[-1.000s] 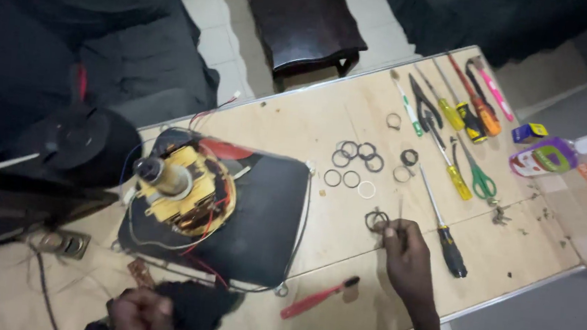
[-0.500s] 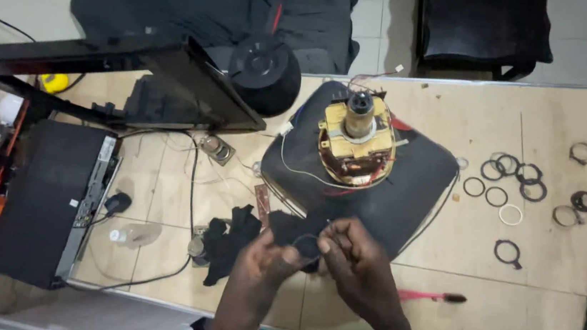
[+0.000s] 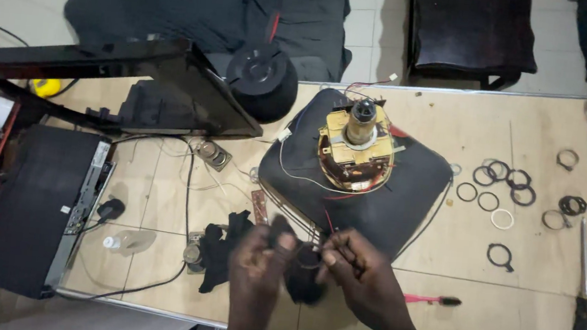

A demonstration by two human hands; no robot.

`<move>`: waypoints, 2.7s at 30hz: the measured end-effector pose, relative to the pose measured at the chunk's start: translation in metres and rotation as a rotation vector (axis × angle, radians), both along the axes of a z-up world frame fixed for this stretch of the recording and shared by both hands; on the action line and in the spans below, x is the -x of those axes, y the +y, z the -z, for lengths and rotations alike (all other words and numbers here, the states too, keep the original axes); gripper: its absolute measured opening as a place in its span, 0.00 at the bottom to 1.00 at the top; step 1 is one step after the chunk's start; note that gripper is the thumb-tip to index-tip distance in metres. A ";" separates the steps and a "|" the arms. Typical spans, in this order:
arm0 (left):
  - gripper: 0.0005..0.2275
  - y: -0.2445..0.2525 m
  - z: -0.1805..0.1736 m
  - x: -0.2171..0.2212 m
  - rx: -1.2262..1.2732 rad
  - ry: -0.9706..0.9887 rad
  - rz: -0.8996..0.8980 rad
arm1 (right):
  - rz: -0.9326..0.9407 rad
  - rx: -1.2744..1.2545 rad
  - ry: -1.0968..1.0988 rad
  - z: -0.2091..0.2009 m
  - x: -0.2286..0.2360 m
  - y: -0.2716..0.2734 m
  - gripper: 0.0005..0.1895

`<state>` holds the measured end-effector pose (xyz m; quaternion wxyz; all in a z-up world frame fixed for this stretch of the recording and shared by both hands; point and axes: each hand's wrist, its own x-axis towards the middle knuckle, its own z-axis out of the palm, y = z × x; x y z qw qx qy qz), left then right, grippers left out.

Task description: The person assembles small circular components onto a central cylindrical device mounted on a black cushion. They repeatedly pick up rings, wipe them with a black cloth, and place them onto the device, occasionally adjusting the device itself.

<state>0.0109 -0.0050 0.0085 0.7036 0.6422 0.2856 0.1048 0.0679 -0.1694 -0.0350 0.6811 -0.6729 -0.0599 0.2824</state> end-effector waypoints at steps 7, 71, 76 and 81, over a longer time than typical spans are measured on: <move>0.36 0.009 0.036 0.011 -0.310 0.271 -0.150 | 0.319 0.027 -0.499 0.013 0.020 -0.014 0.07; 0.21 0.027 0.096 0.017 -0.694 0.306 0.904 | 0.604 0.448 -0.459 -0.168 -0.066 -0.023 0.09; 0.28 0.032 0.100 0.010 -0.803 0.195 1.013 | 0.326 0.295 -0.733 -0.190 -0.113 0.009 0.11; 0.30 0.054 0.130 0.022 -0.684 0.123 0.965 | 0.265 0.491 -0.704 -0.171 -0.123 0.013 0.13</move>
